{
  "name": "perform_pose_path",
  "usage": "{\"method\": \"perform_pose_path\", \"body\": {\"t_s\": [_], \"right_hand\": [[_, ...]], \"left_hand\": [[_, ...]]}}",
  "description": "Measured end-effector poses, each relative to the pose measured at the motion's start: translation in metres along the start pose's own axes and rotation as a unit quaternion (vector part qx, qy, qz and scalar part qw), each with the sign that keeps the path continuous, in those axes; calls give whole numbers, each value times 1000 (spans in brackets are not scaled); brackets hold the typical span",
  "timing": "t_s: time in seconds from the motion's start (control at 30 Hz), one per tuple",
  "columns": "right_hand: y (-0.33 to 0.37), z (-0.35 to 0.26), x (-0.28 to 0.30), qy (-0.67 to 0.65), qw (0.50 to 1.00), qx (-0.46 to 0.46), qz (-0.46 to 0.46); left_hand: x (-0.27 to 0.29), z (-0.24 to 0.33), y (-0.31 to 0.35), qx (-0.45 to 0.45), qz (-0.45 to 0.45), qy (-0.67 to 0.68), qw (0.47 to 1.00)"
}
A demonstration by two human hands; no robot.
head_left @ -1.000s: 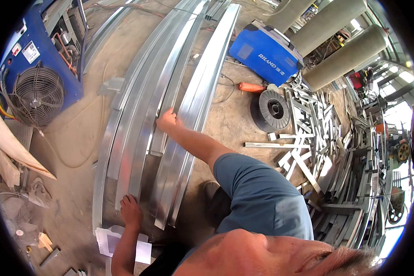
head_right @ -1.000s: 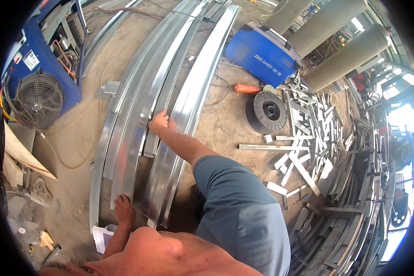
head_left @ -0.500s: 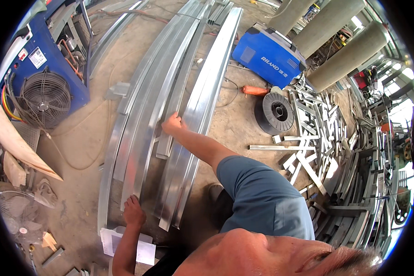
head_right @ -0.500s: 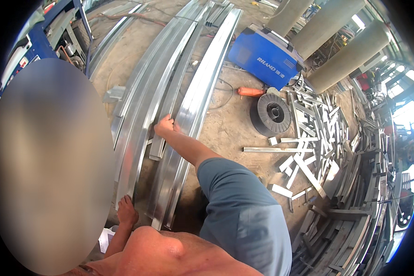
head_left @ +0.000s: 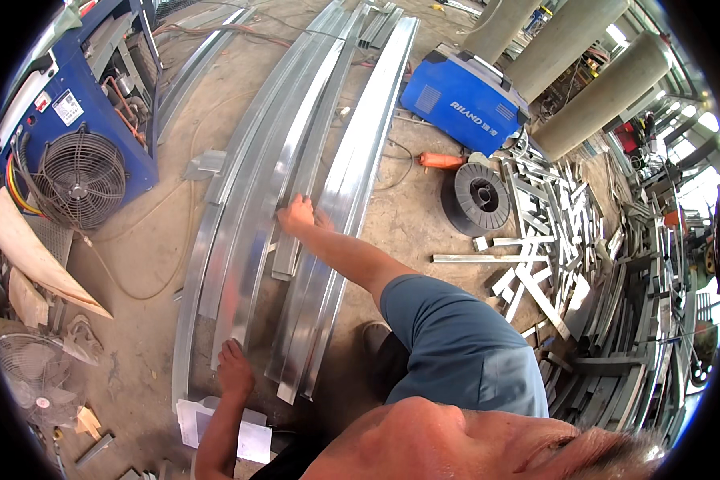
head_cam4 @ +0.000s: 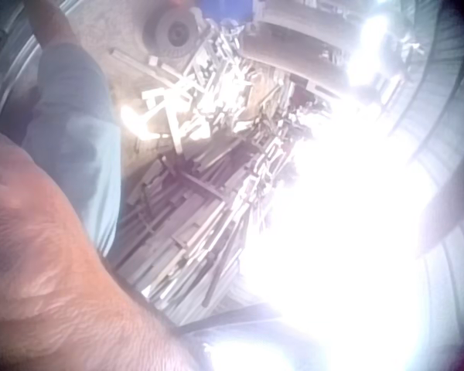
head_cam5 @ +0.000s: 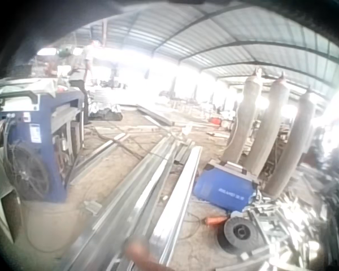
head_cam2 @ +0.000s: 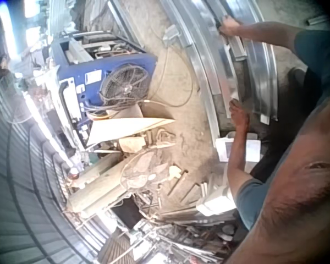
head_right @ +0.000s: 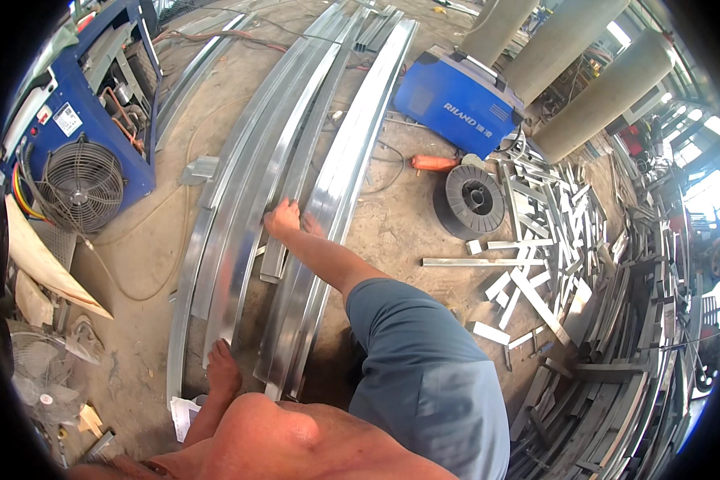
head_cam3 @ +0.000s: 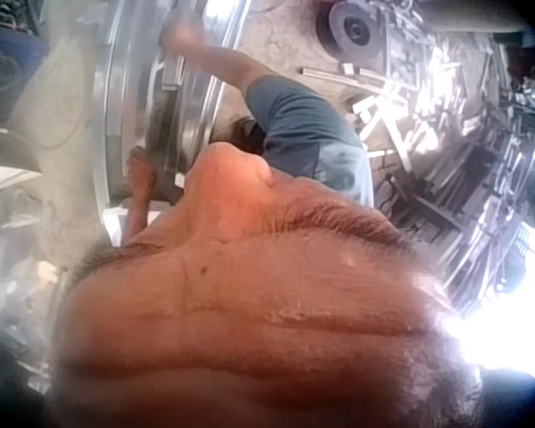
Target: The person reviews documents and then organizes long metal profiles on the floor. They pick up, align, and stack the profiles into a neat pile while occasionally referring to the papers.
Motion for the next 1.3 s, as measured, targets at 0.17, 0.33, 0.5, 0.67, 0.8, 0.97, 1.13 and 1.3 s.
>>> {"method": "perform_pose_path", "body": {"t_s": [0.17, 0.33, 0.5, 0.67, 0.8, 0.97, 1.13, 1.3], "right_hand": [[9, -5, 7, -11, 998, 37, -48], [3, 2, 12, 29, 999, 24, -37], [8, -1, -2, 5, 994, -63, -84], [-20, 31, -15, 0, 996, -80, -45], [-27, 27, -38, 0, 987, -153, -56], [-54, 34, -106, -36, 964, -255, -70], [-147, 116, -79, 251, 965, -60, -43], [-42, 27, -84, 32, 984, -47, -169]], "left_hand": [[3, 3, 1, 2, -18, -42, 999], [4, 9, -5, -9, -14, -32, 999], [-7, 4, 5, -28, 41, -90, 995], [-7, 14, -7, -49, 79, -78, 993], [4, 7, -1, -29, 44, -38, 998], [9, -8, 9, -10, 11, -26, 1000], [7, 16, -22, -84, 51, 7, 995], [18, -29, 17, -22, 16, -11, 1000]]}}
Point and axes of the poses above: each hand's wrist, its own y-axis away from the middle knuckle, its own x-axis out of the back of the hand, z = x × y, the point moved 3 cm from there along -y, towards the middle knuckle
